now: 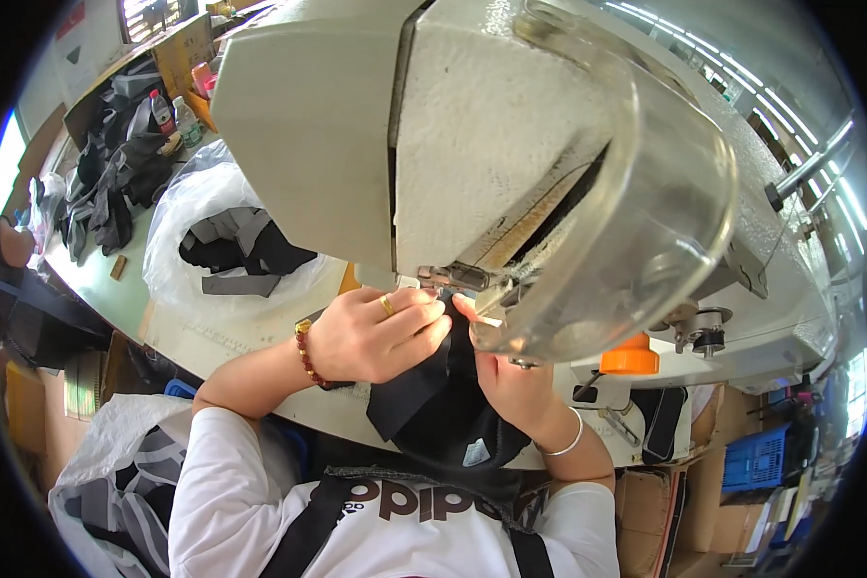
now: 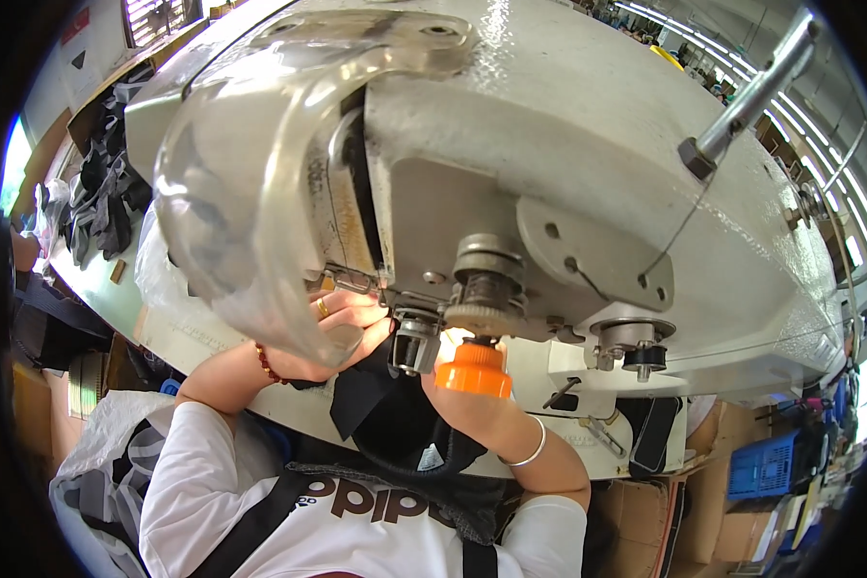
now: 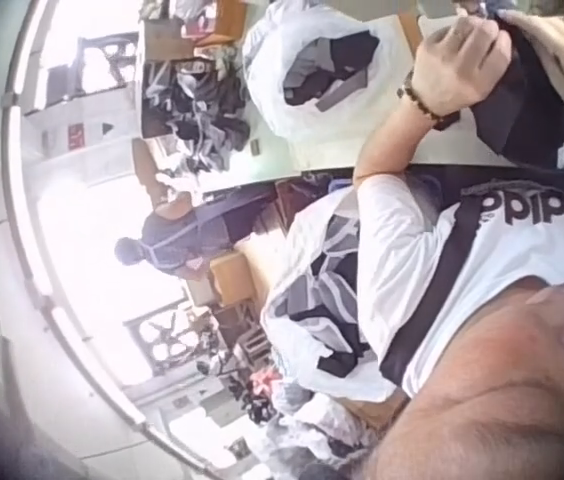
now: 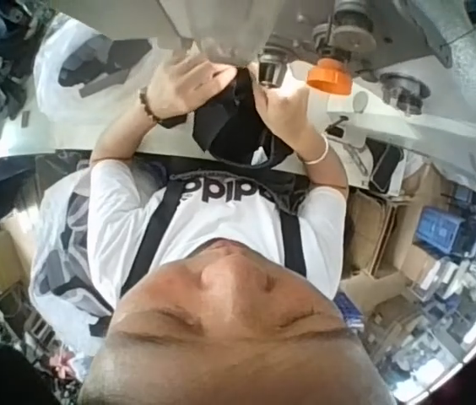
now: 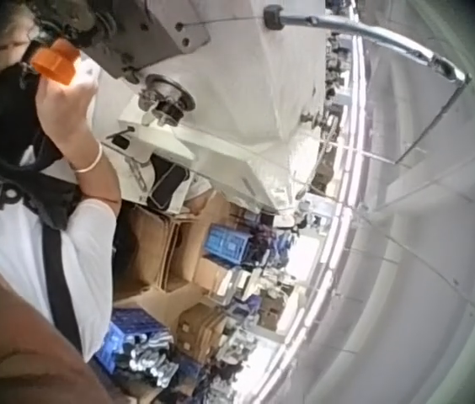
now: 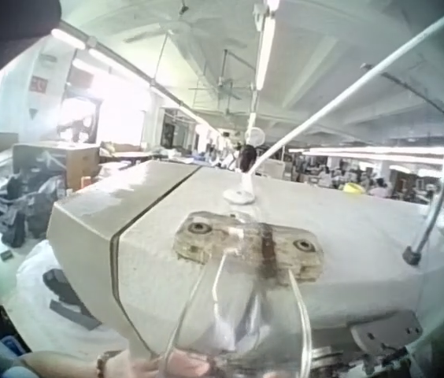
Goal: Sewing fabric and mesh components of a shoe upper using an industrial sewing machine.
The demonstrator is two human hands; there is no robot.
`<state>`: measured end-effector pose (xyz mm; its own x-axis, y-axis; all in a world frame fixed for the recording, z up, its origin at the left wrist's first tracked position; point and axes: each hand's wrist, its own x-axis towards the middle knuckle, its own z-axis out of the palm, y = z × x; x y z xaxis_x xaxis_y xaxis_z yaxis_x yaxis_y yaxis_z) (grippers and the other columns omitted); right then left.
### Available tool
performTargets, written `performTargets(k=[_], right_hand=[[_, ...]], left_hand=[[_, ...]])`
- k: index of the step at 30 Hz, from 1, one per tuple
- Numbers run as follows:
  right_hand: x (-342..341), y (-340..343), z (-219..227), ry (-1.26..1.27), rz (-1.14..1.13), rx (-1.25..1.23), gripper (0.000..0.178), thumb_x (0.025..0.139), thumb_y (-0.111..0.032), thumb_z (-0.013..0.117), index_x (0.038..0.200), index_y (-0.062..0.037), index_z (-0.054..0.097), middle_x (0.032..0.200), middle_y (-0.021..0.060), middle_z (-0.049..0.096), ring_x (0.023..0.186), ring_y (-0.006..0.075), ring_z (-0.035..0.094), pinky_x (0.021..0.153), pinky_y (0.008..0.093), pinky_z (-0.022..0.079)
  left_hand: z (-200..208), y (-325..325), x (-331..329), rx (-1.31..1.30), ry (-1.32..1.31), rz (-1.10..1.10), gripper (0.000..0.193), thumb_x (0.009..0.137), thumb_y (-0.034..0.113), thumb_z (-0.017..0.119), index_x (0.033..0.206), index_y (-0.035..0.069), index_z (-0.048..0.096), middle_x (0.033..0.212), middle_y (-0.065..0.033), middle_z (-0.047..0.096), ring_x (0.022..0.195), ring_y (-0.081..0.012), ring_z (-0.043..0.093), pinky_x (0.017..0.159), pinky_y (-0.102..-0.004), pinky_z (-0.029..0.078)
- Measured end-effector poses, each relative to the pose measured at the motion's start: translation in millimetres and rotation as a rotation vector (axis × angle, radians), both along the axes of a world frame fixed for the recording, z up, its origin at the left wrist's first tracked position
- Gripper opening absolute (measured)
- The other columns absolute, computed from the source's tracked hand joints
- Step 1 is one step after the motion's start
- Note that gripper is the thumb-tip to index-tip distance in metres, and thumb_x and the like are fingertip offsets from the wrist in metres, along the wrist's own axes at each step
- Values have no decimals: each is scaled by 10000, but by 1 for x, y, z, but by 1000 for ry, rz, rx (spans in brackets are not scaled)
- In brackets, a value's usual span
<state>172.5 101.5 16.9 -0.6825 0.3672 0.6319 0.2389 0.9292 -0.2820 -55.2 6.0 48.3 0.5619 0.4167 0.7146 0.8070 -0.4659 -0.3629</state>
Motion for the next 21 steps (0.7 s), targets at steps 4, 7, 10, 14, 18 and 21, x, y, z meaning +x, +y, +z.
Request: performTargets(k=[4,7,10,14,18,21], right_hand=[[0,1,-5,30,104,-115,349,991,57,592,1320,4,694,1262,119,749,1075,306,720,977,401,545],[3,0,-12,38,163,-244,375,1031,27,564,1401,25,627,1355,155,700,1166,299,691,1020,382,523],[11,2,-20,-13,234,-466,382,1085,-20,506,1455,48,570,1426,185,649,1237,284,651,1076,359,486],[14,10,-36,-176,143,-170,411,1121,-66,470,1508,65,513,1457,210,619,1222,263,629,1089,348,466],[23,17,-52,-270,141,-296,386,1119,-72,493,1472,79,527,1456,229,611,1124,248,616,1050,330,472],[26,21,-62,-193,162,-197,373,1110,-64,507,1451,84,540,1393,225,628,1058,238,594,1029,315,475]], left_hand=[[-12,7,-1,108,-55,-62,141,822,55,760,958,28,735,960,-64,689,926,-184,729,641,-265,612],[-17,5,0,139,-178,-167,154,794,22,772,940,-21,749,968,-118,701,919,-242,747,749,-327,683],[-15,-1,-4,118,-148,-200,168,778,14,781,941,-23,756,985,-129,711,914,-255,751,756,-334,688],[-16,-1,-4,135,-133,-205,180,778,8,778,955,-24,762,1003,-138,719,924,-275,756,764,-347,691],[-21,6,0,195,-189,-197,181,781,4,773,960,-23,767,1010,-134,724,948,-278,760,756,-338,686],[-24,8,1,225,-232,-184,181,786,3,767,966,-20,771,1013,-129,725,961,-274,763,741,-321,678]])
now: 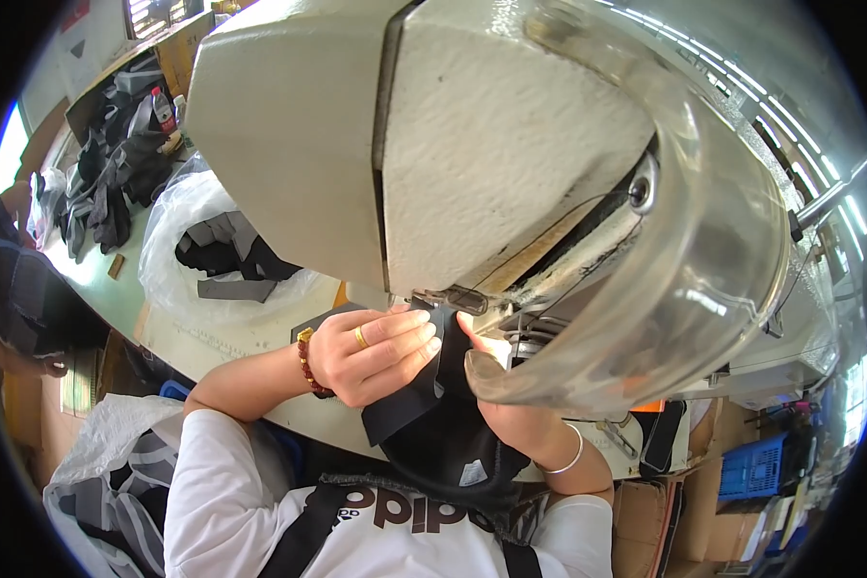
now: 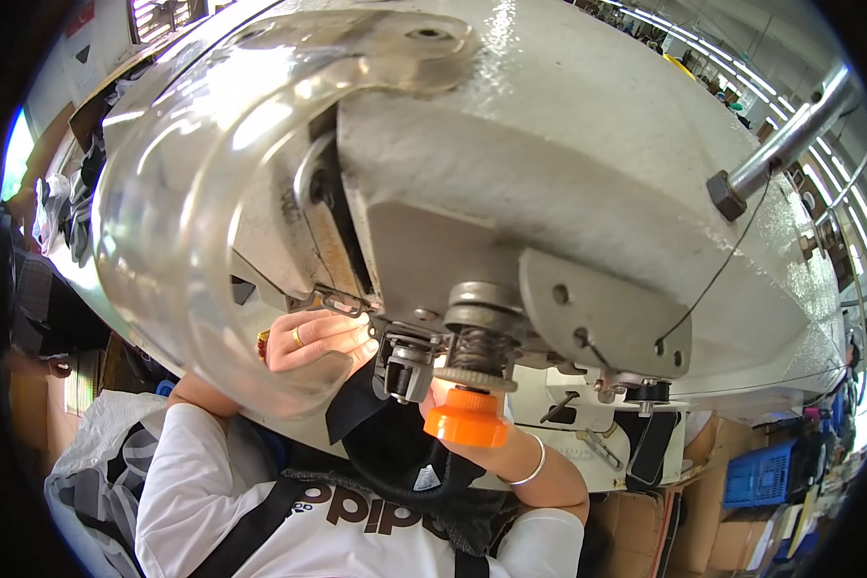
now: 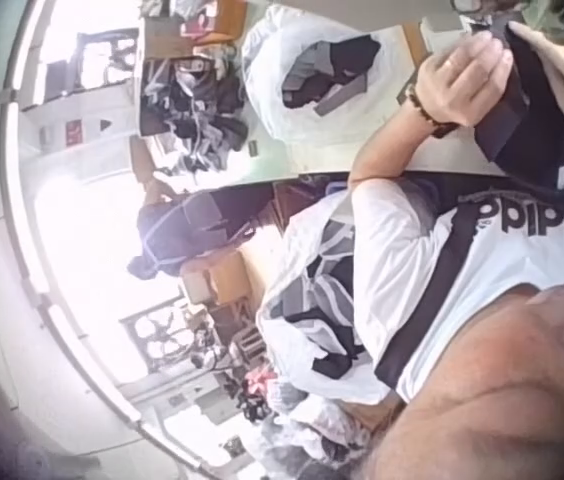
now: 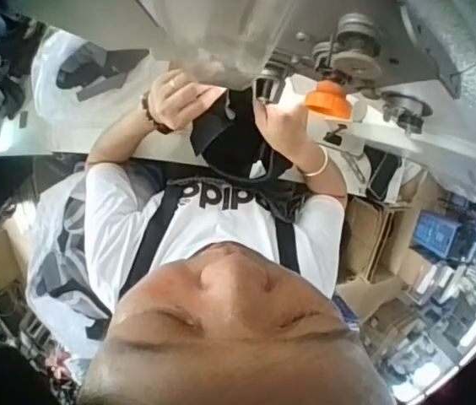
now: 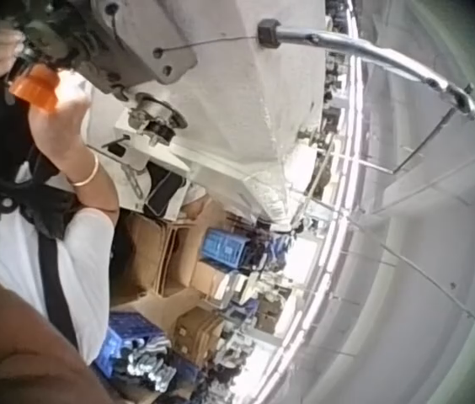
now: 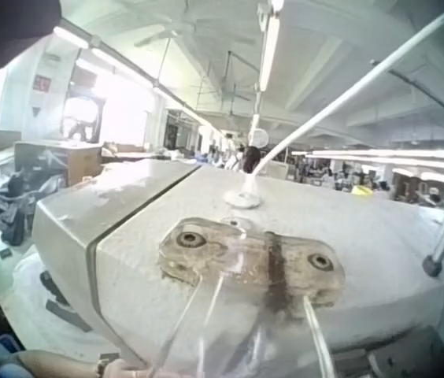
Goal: Sewing fabric and mesh components of a shoe upper using an industrial sewing machine.
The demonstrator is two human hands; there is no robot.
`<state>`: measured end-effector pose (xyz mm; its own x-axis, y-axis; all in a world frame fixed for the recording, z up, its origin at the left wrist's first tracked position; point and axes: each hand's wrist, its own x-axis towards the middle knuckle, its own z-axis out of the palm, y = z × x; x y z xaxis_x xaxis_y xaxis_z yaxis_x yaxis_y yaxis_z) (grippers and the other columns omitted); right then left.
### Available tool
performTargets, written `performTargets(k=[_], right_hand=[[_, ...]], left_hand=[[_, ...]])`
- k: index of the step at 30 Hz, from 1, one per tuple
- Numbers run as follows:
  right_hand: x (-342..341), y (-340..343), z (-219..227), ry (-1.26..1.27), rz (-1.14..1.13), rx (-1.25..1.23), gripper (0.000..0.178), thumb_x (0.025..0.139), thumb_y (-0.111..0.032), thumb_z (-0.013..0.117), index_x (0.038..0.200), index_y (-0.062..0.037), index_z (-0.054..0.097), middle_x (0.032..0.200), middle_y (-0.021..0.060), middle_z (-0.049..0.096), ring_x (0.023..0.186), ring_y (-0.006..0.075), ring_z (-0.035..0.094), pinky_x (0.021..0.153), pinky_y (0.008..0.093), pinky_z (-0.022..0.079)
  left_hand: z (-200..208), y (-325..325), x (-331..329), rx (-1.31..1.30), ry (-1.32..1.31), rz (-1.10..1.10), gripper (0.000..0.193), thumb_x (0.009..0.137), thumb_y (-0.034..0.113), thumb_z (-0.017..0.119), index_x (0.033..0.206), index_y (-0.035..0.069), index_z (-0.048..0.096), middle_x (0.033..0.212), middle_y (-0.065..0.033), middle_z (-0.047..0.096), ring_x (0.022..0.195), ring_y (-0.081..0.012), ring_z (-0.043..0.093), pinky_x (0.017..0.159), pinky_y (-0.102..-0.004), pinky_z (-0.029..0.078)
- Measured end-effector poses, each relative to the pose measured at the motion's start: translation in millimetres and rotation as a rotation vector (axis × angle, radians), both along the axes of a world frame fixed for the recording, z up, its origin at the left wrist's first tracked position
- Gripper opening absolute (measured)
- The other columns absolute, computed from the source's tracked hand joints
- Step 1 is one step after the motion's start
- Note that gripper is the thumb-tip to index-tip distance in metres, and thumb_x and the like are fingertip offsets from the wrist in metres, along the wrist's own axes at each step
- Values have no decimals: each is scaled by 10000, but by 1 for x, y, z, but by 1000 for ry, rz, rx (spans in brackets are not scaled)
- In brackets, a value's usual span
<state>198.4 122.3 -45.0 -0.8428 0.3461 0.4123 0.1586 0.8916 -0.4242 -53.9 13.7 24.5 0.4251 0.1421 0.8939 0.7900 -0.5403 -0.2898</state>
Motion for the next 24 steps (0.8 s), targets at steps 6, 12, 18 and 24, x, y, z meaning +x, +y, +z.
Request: performTargets(k=[6,12,18,24], right_hand=[[-2,-6,-1,105,56,-562,539,1087,-87,577,1599,-8,429,1197,77,604,971,162,541,954,299,477],[-1,-14,21,37,-35,-47,446,1041,-133,636,1456,-12,529,1114,105,611,935,227,564,918,354,490],[-9,-19,43,91,-78,57,353,973,-148,686,1281,12,618,1000,161,633,874,328,603,866,437,507],[-19,-28,59,168,-140,169,282,906,-162,736,1105,36,708,887,218,656,813,428,642,815,521,525]], left_hand=[[-1,1,-7,-33,94,42,189,786,-4,757,973,2,783,1026,-120,722,964,-251,766,652,-273,630],[-4,2,-7,-14,117,71,209,777,-6,761,979,38,795,1033,-97,724,955,-220,767,535,-236,540],[-5,2,-8,-29,131,81,216,778,-3,763,984,53,799,1036,-86,727,953,-208,766,529,-230,532],[-6,0,-6,-39,99,126,204,799,12,755,988,73,805,1067,-73,742,947,-172,763,534,-213,493]])
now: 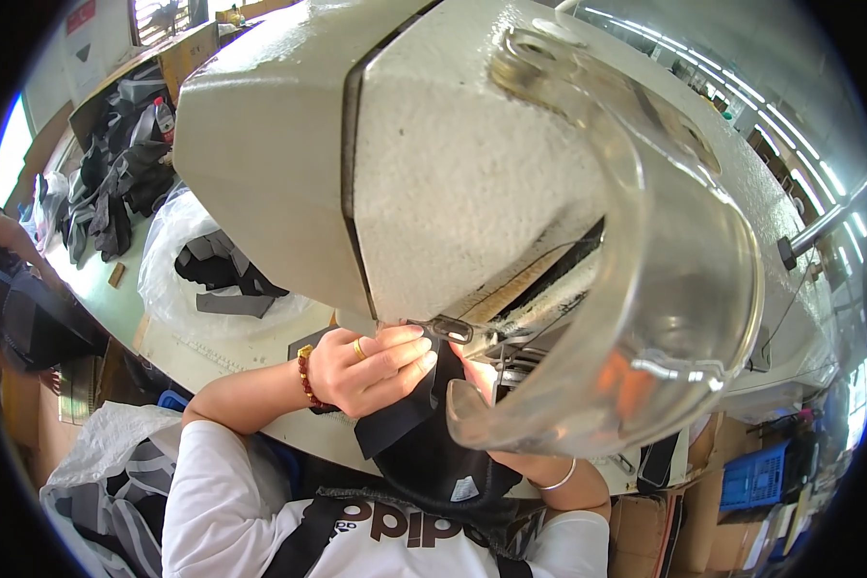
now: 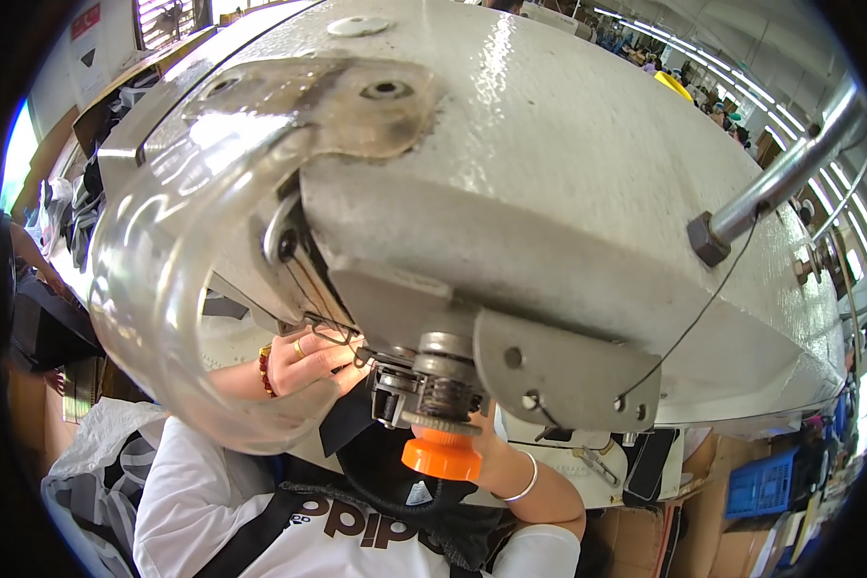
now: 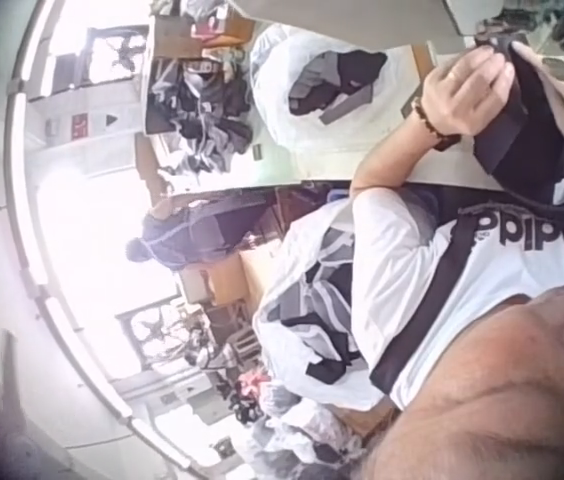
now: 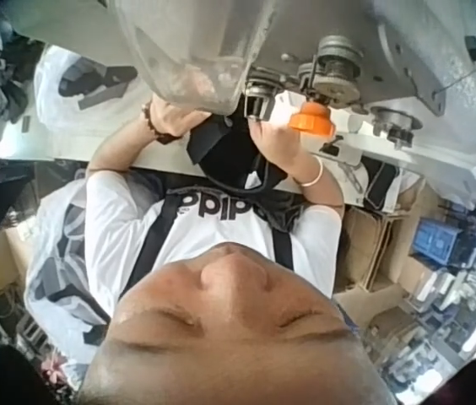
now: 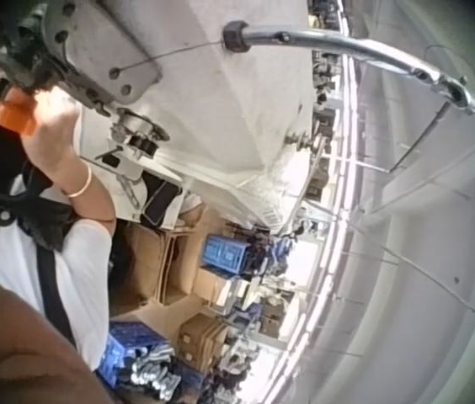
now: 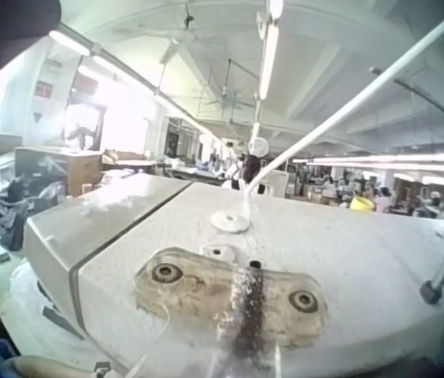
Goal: Sewing fabric and mesh components of a shoe upper using an industrial sewing machine.
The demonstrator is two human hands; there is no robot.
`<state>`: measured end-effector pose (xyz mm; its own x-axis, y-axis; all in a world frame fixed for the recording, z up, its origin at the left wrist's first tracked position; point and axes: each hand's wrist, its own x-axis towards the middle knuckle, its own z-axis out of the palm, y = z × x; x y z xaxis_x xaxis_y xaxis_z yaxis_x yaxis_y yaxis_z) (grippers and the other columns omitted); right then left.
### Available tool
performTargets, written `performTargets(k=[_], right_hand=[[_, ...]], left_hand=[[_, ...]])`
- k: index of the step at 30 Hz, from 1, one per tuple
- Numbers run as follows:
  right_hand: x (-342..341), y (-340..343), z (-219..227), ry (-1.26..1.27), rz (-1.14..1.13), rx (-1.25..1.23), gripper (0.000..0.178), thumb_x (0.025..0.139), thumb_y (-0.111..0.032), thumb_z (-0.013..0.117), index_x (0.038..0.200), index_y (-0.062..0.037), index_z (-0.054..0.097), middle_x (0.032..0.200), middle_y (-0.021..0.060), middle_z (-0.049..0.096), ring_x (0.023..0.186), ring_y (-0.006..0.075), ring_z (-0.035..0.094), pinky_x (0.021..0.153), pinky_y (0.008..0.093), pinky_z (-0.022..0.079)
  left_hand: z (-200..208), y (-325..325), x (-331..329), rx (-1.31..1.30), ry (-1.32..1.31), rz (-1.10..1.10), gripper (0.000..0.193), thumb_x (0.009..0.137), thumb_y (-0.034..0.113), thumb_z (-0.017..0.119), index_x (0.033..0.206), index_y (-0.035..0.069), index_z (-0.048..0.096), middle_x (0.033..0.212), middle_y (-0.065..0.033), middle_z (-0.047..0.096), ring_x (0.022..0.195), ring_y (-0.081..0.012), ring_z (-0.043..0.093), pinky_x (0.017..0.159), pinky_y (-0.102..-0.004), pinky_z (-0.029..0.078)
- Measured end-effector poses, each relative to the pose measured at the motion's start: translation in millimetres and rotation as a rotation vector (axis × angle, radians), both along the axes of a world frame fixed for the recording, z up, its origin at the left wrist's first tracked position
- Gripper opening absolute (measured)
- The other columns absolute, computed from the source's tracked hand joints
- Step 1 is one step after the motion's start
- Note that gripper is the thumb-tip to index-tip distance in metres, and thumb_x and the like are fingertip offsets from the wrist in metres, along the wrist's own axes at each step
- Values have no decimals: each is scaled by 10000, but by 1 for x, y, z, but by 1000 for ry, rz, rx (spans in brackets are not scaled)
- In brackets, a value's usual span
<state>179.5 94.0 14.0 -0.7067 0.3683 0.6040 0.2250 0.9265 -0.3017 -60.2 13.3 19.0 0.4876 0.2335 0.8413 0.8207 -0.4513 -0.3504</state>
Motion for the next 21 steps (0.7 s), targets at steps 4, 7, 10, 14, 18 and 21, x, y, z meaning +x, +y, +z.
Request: performTargets(k=[4,7,10,14,18,21], right_hand=[[-3,-3,4,29,18,-14,260,888,-140,733,1072,43,718,876,235,659,809,452,647,809,540,525],[-3,-3,3,28,24,-6,262,891,-132,726,1082,46,712,892,238,663,819,462,647,811,548,522],[-2,-2,0,16,37,-23,280,899,-141,718,1104,51,708,912,238,667,845,465,650,812,557,519],[-1,-2,-6,5,43,-5,275,908,-168,711,1084,42,721,935,230,678,884,448,661,830,576,496],[0,-3,-10,-46,4,-38,233,904,-186,716,1013,18,743,945,200,698,893,426,668,844,588,456],[0,-2,-11,-67,-3,-45,220,893,-188,724,986,10,751,942,184,707,893,419,670,846,581,442]], left_hand=[[1,-1,0,17,41,42,197,811,32,753,993,83,808,1081,-60,750,929,-142,759,535,-201,456],[1,-2,0,-53,-37,14,201,811,42,756,998,88,809,1081,-58,752,897,-122,751,523,-201,447],[2,-4,0,-66,-23,29,204,812,50,750,1002,95,810,1084,-58,755,871,-104,744,515,-201,442],[2,-4,-5,-50,79,54,224,795,58,742,1004,98,811,1100,-63,755,859,-99,739,515,-203,453],[2,0,-8,-14,119,44,248,774,67,738,1010,96,810,1113,-66,752,867,-108,740,539,-206,478],[2,-2,-7,-23,109,57,254,772,73,735,1014,94,809,1118,-66,752,844,-99,726,545,-208,476]])
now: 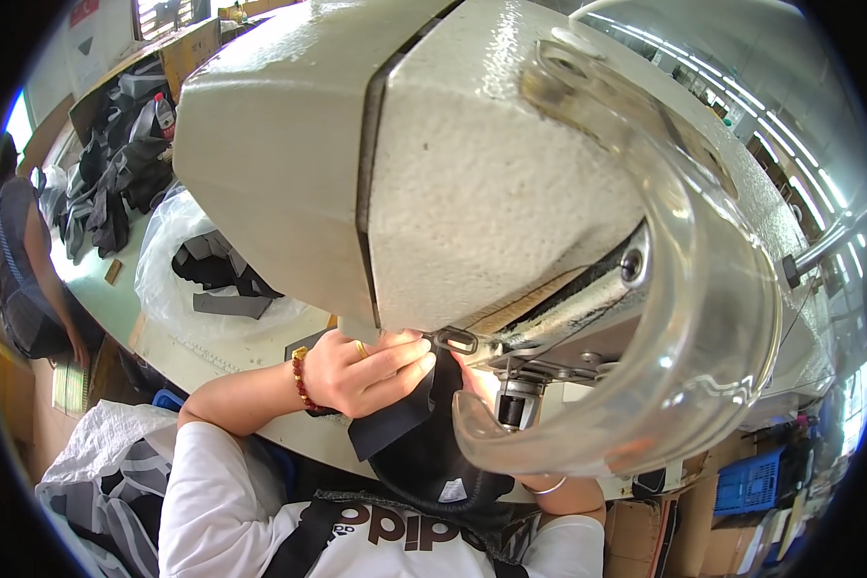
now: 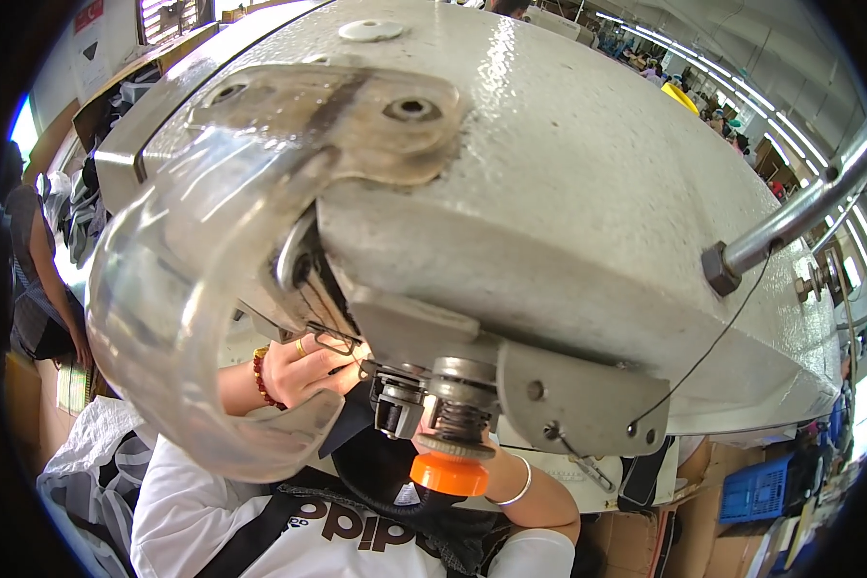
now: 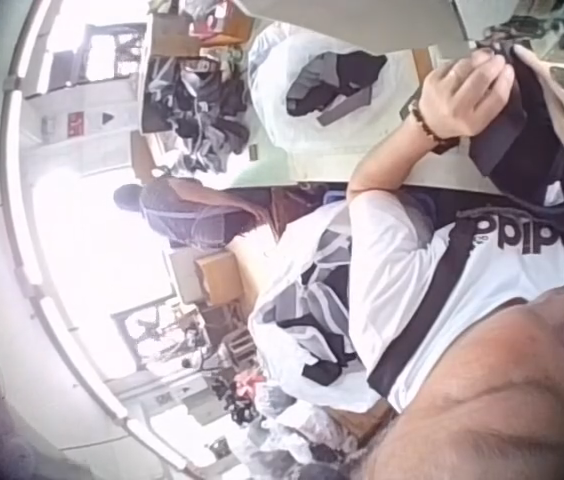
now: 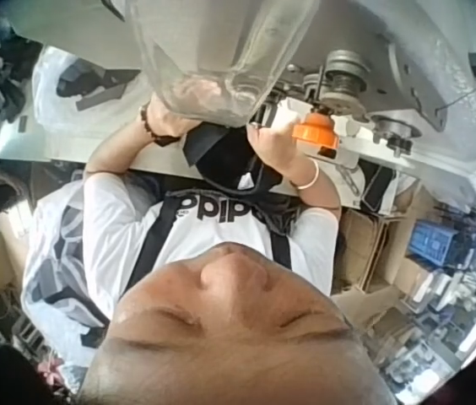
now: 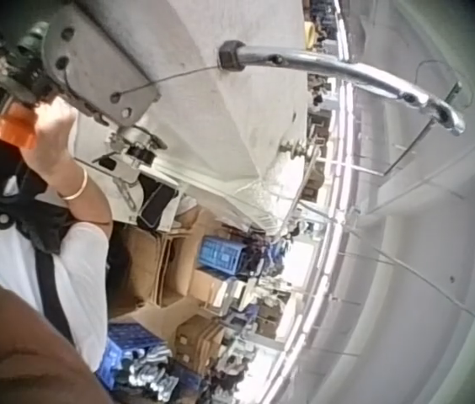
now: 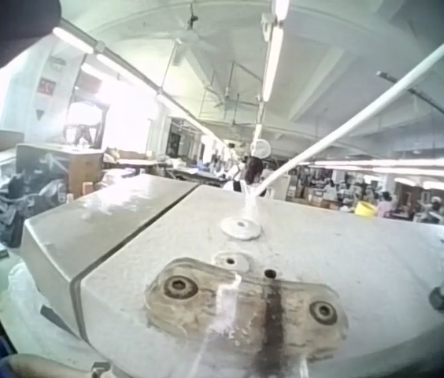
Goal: Sewing fabric and mesh components of a shoe upper using an industrial sewing machine.
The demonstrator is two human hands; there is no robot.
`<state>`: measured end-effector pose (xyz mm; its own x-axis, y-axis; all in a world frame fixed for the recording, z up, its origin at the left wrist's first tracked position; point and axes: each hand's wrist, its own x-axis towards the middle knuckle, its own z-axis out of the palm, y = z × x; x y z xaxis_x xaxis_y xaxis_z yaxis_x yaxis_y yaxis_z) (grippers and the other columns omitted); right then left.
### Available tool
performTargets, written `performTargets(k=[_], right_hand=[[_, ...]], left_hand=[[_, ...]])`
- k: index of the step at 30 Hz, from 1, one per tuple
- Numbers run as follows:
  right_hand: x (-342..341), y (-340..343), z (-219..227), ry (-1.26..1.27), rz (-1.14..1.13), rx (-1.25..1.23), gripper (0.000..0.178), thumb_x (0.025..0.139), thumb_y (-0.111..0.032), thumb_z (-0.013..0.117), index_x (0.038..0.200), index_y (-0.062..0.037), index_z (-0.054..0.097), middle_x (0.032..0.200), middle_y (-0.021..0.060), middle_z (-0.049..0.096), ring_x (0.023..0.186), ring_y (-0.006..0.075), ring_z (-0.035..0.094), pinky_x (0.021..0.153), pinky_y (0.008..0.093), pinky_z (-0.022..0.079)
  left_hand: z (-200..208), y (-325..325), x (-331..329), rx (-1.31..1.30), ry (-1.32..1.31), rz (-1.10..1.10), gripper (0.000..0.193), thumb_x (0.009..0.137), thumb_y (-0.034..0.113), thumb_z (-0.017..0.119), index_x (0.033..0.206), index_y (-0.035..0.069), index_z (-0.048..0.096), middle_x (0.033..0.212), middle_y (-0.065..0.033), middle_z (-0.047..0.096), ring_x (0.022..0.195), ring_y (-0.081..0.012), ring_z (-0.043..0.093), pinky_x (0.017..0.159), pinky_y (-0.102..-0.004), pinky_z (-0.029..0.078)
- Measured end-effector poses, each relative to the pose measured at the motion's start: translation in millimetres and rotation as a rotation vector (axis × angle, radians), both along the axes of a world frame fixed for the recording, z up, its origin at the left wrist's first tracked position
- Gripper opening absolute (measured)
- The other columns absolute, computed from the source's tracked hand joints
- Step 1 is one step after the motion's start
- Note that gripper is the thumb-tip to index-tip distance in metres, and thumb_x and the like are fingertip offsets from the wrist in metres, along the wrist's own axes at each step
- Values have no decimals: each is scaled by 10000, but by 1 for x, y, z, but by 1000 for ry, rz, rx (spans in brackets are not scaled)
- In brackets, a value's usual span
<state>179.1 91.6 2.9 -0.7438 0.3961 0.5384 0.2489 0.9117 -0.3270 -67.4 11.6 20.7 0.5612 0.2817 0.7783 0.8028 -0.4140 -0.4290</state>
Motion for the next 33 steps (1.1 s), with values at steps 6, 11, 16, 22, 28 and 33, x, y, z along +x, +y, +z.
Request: performTargets(k=[6,11,16,22,28,33], right_hand=[[-1,1,8,58,33,51,213,836,-157,733,964,12,750,927,177,717,895,417,680,836,558,453],[-1,6,16,46,57,163,181,845,-149,750,914,17,739,965,171,726,859,359,684,763,492,497],[10,18,-19,-16,34,251,304,968,-173,636,1205,14,601,1168,161,674,1063,287,633,948,407,452],[7,21,-97,-570,-425,1077,491,1117,-202,499,1555,10,435,1413,149,613,1308,202,573,1169,305,399],[17,16,-53,-304,-89,-17,466,1105,-52,484,1555,63,447,1473,219,589,1365,282,575,1191,360,410],[0,5,2,-40,21,-4,408,1048,62,526,1453,93,561,1341,248,671,1230,329,672,1079,390,502]], left_hand=[[0,-3,0,-6,-2,52,267,775,86,733,1030,99,810,1119,-51,755,743,-53,656,518,-205,423],[-3,0,3,-14,-65,31,274,794,81,733,1057,100,807,1118,-46,757,682,-30,627,485,-200,386],[1,-1,1,-22,-47,13,272,810,69,729,1071,91,801,1119,-53,756,655,-21,616,464,-201,374],[7,-3,3,-22,-51,9,274,794,65,733,1061,76,794,1115,-68,748,702,-64,658,516,-219,459],[-14,7,-2,-115,-103,-96,271,780,70,738,1046,60,787,1113,-85,738,791,-135,714,610,-259,558],[-26,11,-8,-224,-171,-141,262,778,81,744,1035,47,779,1098,-85,727,898,-200,731,724,-316,605]])
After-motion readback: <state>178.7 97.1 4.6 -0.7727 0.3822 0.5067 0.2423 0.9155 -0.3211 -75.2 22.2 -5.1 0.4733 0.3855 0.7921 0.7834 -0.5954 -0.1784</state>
